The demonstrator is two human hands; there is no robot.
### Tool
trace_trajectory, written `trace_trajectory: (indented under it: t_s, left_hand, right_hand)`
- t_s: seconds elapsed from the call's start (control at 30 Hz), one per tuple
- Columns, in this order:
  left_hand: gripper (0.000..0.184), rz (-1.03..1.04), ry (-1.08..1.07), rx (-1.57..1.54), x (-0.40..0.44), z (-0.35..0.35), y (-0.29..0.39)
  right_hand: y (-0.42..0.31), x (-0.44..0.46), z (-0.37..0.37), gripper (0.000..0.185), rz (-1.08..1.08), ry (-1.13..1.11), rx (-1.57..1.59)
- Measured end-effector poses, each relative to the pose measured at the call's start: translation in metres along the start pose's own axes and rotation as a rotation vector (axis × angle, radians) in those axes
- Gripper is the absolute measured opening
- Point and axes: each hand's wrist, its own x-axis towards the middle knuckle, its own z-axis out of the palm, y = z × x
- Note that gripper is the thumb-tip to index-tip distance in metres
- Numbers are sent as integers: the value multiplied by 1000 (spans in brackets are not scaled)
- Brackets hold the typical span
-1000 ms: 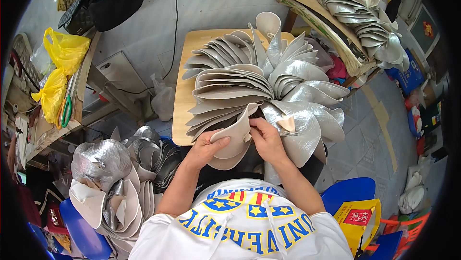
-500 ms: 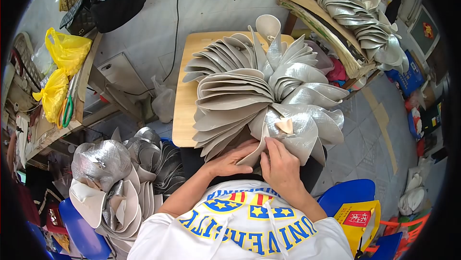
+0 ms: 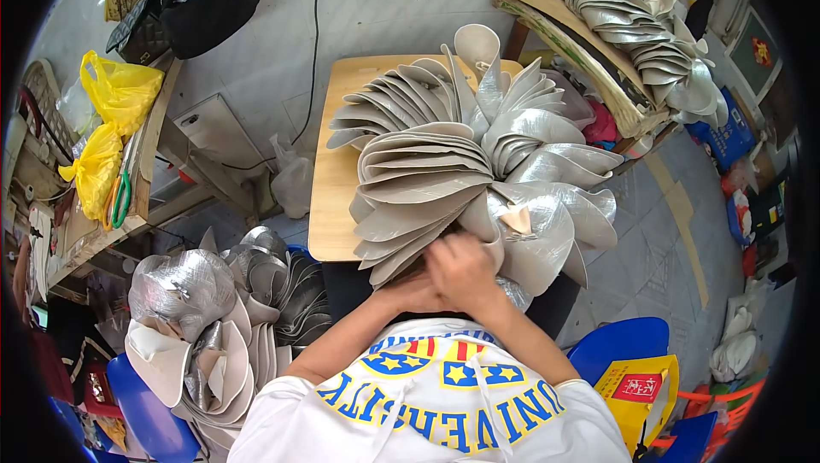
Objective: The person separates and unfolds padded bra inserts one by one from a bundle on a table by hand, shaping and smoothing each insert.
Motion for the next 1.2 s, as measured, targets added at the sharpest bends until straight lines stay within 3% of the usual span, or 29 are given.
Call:
trace_trajectory:
  t_s: [0.03,0.23,0.33,0.47,0.5,0.7,0.83,0.97,1.07,1.2]
  left_hand:
    - [57,-131,-40,-64,10,-29,44]
    - [50,-83,4,296,5,-33,33]
    - [56,163,395,275,12,-17,21]
    - [59,148,326,434,11,-12,5]
    - [59,133,341,412,10,-10,1]
    - [62,91,377,432,11,-4,-8]
    - [60,37,359,406,6,-2,-12]
    - [58,-48,322,448,1,3,-19]
    - [58,69,473,551,6,3,-20]
    - [63,38,423,522,7,1,-12]
  right_hand:
    - [9,-3,12,24,59,48,7]
    - [-3,-12,-6,31,58,-11,-63]
    - [-6,-20,-19,35,-40,-46,-157]
    - [-14,-33,-50,35,72,-159,-277]
    - [-6,-39,-53,42,73,-136,-223]
    - [-8,-41,-58,40,244,-97,-9]
    - [-16,-16,-72,50,330,-89,587]
    - [-32,-2,-69,57,218,27,579]
    - [-30,2,-58,55,81,81,183]
    - [19,-11,-20,31,42,162,-475]
